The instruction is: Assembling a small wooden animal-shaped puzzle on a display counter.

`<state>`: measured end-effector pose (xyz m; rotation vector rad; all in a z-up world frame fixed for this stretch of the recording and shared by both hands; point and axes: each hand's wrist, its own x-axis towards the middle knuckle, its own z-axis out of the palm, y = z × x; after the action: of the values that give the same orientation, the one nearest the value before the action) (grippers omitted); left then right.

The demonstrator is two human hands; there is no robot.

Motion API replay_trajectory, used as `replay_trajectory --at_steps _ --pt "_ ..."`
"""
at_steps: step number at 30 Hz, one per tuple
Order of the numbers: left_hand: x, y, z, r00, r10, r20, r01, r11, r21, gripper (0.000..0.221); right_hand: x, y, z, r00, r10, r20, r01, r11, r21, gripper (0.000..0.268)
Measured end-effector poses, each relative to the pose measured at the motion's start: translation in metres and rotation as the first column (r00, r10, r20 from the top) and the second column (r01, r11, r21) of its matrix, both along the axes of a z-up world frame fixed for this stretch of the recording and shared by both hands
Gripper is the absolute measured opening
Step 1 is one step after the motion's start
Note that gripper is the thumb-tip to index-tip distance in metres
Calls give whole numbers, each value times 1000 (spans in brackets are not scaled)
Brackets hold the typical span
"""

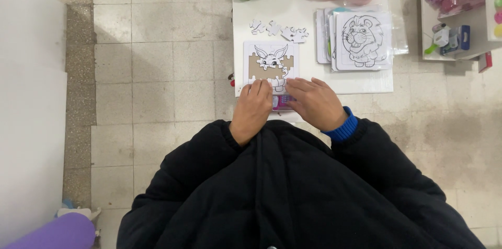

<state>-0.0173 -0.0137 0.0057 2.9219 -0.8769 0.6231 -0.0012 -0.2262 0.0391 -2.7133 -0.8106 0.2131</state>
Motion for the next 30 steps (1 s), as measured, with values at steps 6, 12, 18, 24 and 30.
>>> replay_trajectory --at_steps 6,12,18,24,30 --pt "3 0 -4 995 -52 -82 46 996 -75 36 3 11 -7 985 -9 174 -1 998 58 46" --pt "8 -4 -3 996 -49 -79 41 994 -100 32 13 16 -3 992 -51 113 36 991 132 49" --pt "21 -1 4 961 -96 -258 74 993 -96 15 24 13 -6 991 -1 137 -27 980 197 43" --pt "33 12 11 905 -193 -378 63 942 -329 11 46 4 3 999 -39 -25 44 968 246 36" --pt "45 2 19 953 -109 -281 20 953 -303 28 85 -16 5 987 -118 105 72 927 368 31"
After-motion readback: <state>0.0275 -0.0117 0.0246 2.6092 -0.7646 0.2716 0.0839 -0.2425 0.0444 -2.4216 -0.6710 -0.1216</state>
